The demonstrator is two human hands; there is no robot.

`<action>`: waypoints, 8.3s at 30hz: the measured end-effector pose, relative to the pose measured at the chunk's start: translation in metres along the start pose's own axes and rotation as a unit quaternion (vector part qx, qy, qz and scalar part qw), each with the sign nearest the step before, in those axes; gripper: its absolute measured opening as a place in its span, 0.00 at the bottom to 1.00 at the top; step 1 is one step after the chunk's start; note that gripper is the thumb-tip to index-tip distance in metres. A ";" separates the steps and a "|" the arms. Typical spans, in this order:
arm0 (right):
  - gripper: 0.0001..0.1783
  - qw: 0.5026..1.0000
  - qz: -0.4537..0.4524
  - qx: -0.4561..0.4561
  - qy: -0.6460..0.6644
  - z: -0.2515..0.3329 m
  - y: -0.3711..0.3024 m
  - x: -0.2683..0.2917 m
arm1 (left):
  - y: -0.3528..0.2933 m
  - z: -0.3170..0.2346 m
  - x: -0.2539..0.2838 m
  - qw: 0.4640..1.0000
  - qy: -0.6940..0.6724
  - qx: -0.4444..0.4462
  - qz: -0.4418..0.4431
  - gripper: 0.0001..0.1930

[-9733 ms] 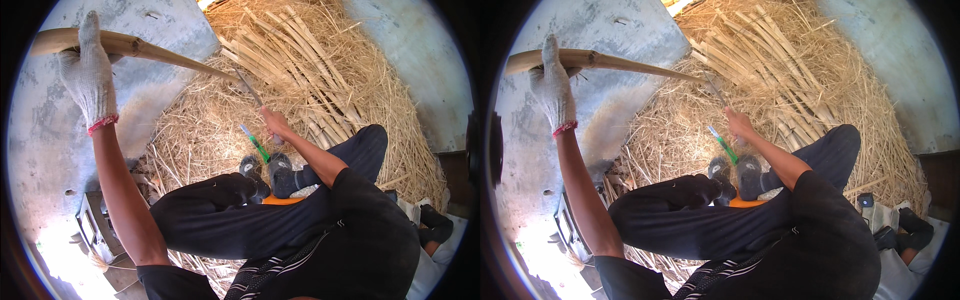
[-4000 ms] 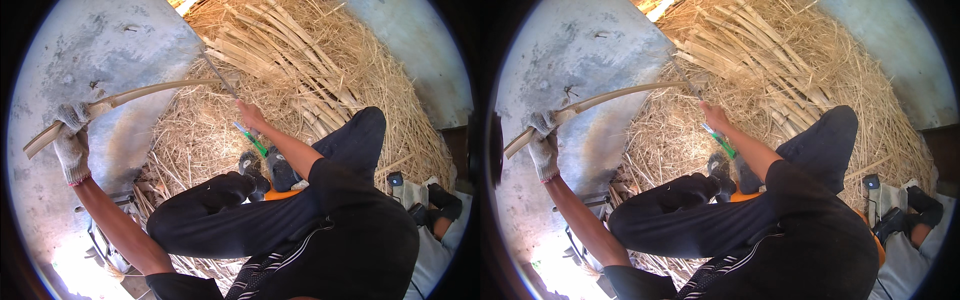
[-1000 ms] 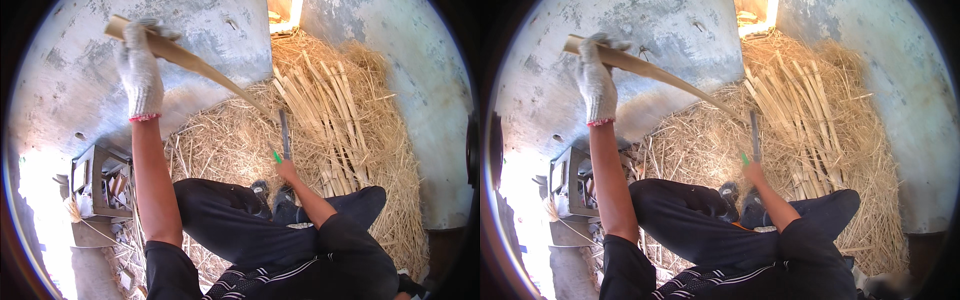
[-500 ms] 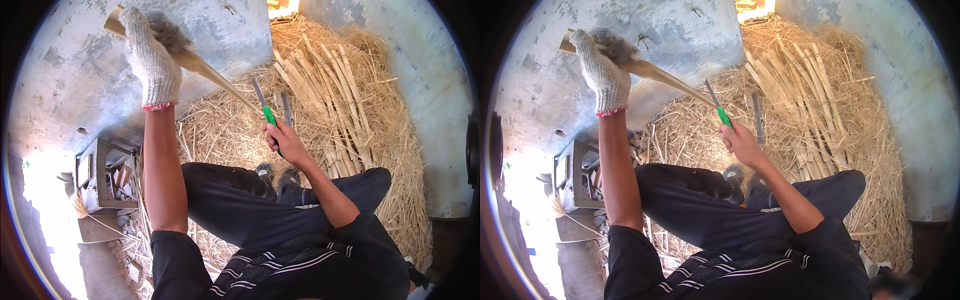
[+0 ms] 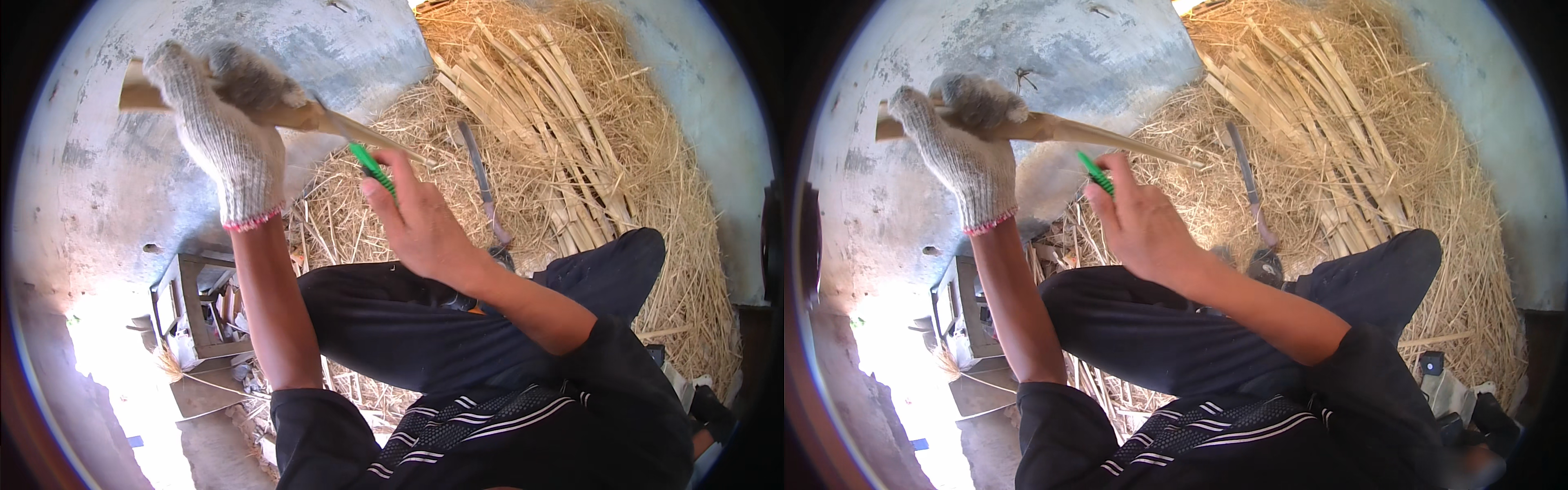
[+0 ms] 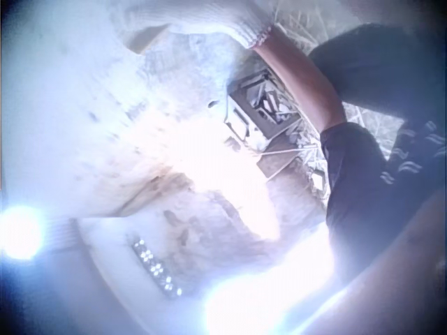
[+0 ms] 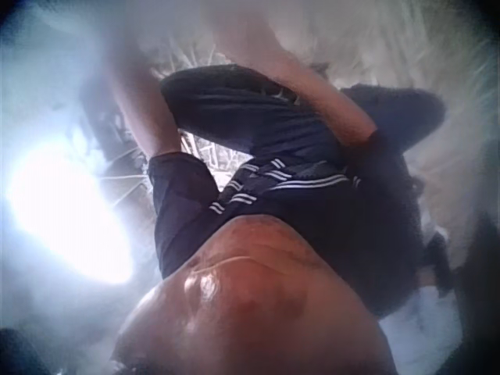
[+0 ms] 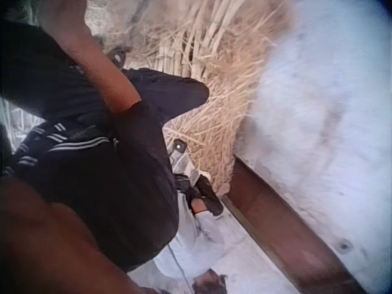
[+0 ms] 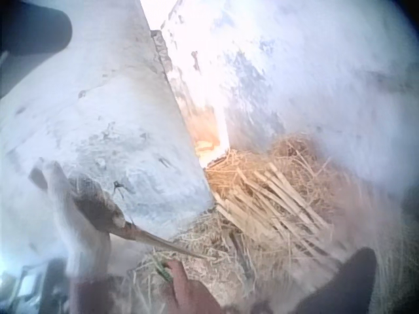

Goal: The person sits cross-legged on a floor covered with straw and bamboo debris. They hold a long bamboo strip in their left hand and use a green-handled knife in their right hand to split the strip lengthwise into thinner slivers. The person repeatedly peels and separates the bamboo layers, dropping the finished pieces onto the pile below.

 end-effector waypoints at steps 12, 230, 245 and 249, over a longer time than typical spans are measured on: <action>0.15 0.997 0.027 0.031 -0.058 0.002 -0.008 -0.017 | -0.070 -0.030 0.016 0.998 0.038 -0.050 -0.004 0.31; 0.13 0.994 0.096 -0.049 -0.023 -0.009 -0.052 0.043 | -0.116 -0.106 -0.007 0.965 0.133 -0.226 -0.025 0.31; 0.13 0.990 0.110 -0.031 -0.085 -0.014 -0.053 0.027 | -0.131 -0.057 -0.008 0.967 0.145 -0.168 -0.123 0.32; 0.14 0.986 0.089 -0.038 -0.137 -0.041 -0.055 0.024 | -0.138 -0.052 -0.016 0.946 0.180 -0.214 -0.165 0.33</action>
Point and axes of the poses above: each hand's wrist, its own y-axis towards the middle knuckle, its own x-axis out of the back of the hand, z = x × y, the point moved 3 cm from there along y, towards the middle knuckle, and after that the axes turned 14 degrees about -z, right-handed, at the moved point
